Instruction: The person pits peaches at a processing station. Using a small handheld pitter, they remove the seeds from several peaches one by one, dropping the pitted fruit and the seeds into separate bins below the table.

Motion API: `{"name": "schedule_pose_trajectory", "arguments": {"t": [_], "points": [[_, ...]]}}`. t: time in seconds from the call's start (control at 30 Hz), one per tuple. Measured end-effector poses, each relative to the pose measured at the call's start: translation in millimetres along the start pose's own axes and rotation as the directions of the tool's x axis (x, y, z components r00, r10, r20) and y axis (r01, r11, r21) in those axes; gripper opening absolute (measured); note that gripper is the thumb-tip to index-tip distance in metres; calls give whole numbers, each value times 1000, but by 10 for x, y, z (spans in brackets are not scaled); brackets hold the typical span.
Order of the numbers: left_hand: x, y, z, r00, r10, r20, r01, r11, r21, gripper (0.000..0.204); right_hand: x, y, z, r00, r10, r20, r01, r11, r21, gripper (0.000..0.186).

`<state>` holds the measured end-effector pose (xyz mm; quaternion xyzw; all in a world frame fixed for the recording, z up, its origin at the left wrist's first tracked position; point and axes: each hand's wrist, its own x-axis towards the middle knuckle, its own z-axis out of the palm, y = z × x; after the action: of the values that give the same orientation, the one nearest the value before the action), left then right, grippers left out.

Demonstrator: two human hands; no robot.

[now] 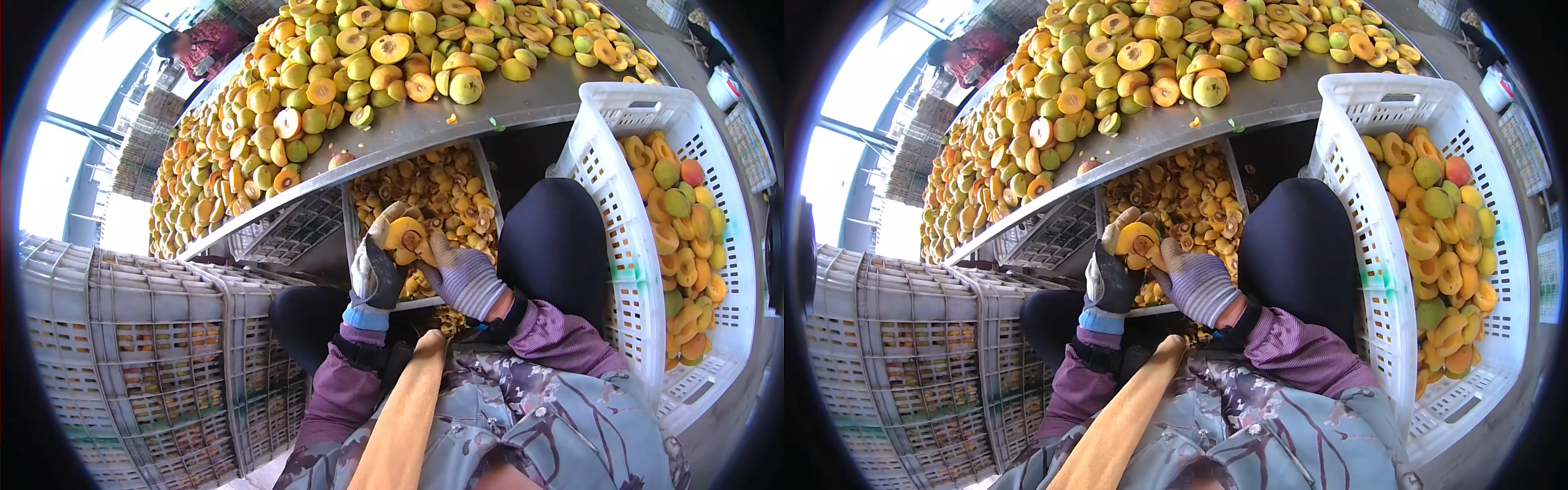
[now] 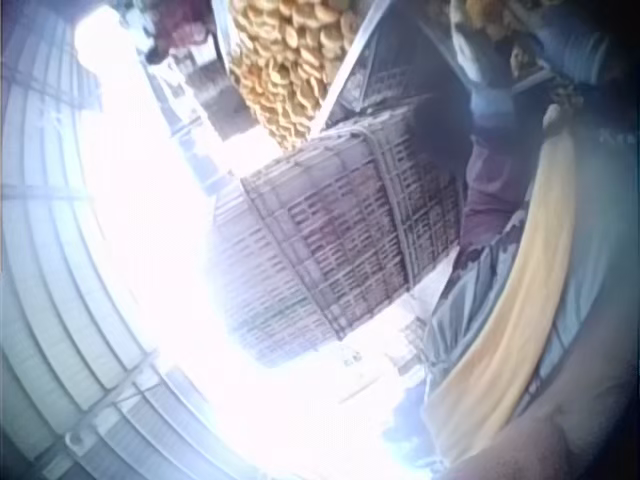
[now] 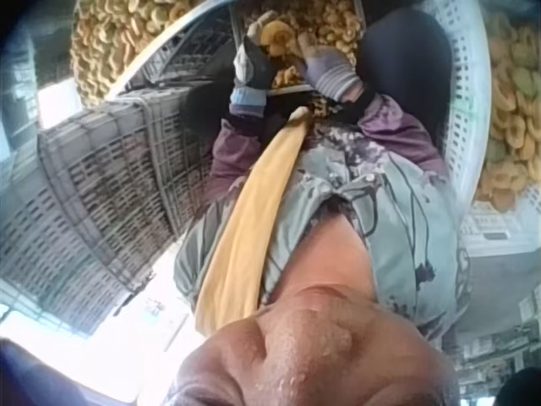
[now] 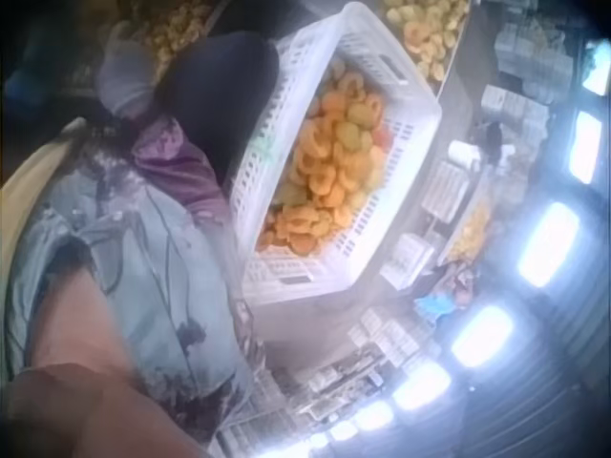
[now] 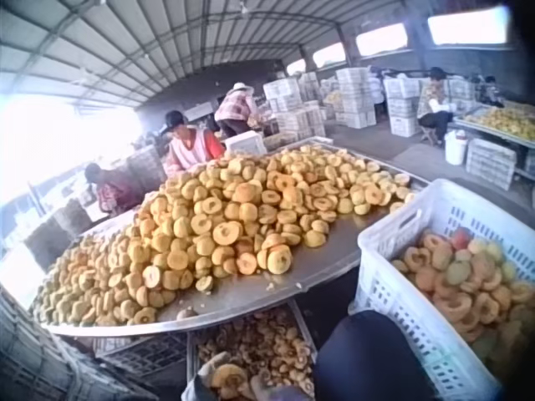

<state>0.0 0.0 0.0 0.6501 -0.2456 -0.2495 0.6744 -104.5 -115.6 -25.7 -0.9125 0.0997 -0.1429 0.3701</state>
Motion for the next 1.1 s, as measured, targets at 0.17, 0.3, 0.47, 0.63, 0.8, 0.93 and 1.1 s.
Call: {"name": "schedule_pose_trajectory", "arguments": {"t": [0.17,0.3,0.47,0.63,0.8,0.93,1.1], "points": [[-55,48,119,997,-70,22,73,977,-203,48,-76,56,22,1000,-18,8,18,1000,-15,32],[-100,47,159,991,132,-7,-109,844,525,45,-82,48,64,999,-36,7,35,999,19,32],[-44,7,199,974,-19,-224,9,999,-49,52,-78,-20,74,994,-52,92,28,969,247,29],[-33,29,51,995,-72,-71,45,943,-329,48,-119,13,185,983,-179,31,116,748,654,28],[36,-28,22,976,17,216,80,898,-434,49,-95,-165,-310,702,-59,710,-628,418,656,32],[75,-34,226,993,-19,116,76,856,-511,51,-100,-116,-161,767,-76,637,-572,366,734,27],[139,18,223,954,-277,-116,135,738,-661,60,-56,-147,-228,758,-74,648,-616,244,749,26]]}}
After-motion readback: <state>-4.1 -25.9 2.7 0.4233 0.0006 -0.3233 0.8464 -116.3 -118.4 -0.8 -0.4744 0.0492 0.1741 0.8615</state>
